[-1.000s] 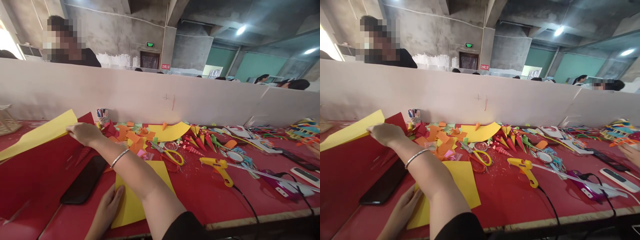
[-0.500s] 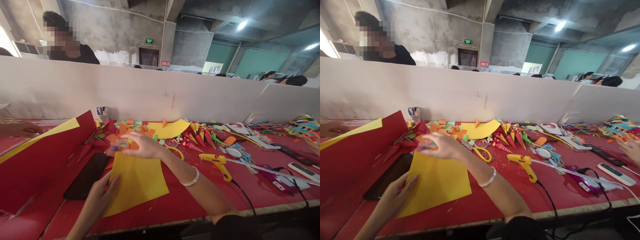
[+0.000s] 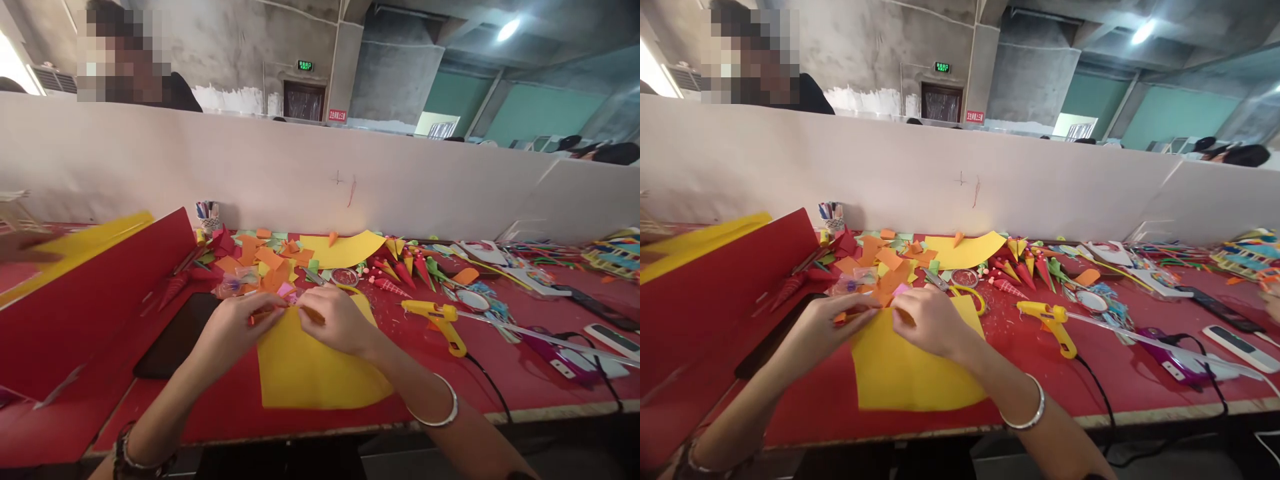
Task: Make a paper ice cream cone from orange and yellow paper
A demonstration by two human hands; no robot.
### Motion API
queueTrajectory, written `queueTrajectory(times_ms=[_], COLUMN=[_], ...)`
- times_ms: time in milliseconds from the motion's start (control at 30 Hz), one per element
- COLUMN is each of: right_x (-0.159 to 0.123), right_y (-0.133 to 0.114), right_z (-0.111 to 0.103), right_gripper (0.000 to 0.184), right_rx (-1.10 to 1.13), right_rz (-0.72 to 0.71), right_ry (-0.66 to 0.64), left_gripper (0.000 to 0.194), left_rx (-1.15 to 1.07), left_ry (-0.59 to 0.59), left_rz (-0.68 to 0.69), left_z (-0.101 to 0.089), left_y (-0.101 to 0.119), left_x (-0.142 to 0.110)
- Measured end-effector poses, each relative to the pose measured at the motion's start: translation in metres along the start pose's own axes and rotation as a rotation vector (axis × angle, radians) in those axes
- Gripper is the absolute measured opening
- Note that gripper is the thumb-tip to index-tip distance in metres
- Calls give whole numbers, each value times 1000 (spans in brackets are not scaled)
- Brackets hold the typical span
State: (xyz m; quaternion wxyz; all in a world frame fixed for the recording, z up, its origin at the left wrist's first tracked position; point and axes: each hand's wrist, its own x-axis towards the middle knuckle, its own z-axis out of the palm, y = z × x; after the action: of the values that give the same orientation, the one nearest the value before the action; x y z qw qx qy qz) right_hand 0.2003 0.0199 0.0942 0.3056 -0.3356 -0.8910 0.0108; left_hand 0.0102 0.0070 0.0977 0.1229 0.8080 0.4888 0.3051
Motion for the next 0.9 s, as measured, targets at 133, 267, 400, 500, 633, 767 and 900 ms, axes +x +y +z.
queueTrajectory(times_ms=[133, 267, 400, 500, 633, 767, 900], right_x=[4, 4, -6, -20, -46, -66, -58], right_y=[-5, 3, 17, 28, 46, 59, 42], right_z=[8, 13, 6, -3, -15, -28, -36], right_gripper=[14, 13, 12, 13, 13, 16, 14], right_rx=[-152, -167, -130, -130, -152, -269, -228], right_rz=[-69, -87, -38, 27, 108, 210, 223], right_ry=[95, 134, 91, 59, 26, 41, 184], left_gripper=[28, 28, 28, 29, 29, 30, 28], left_rx=[221, 125, -1, -21, -35, -24, 1], left_ry=[-60, -79, -88, -108, -121, -133, -147], left_rz=[186, 163, 42, 0, -58, -97, -63], left_z=[-3, -4, -10, -16, -24, -29, -27], left_y=[9, 8, 2, -7, -27, -41, -35], left_x=[6, 4, 0, -3, -7, -10, -8])
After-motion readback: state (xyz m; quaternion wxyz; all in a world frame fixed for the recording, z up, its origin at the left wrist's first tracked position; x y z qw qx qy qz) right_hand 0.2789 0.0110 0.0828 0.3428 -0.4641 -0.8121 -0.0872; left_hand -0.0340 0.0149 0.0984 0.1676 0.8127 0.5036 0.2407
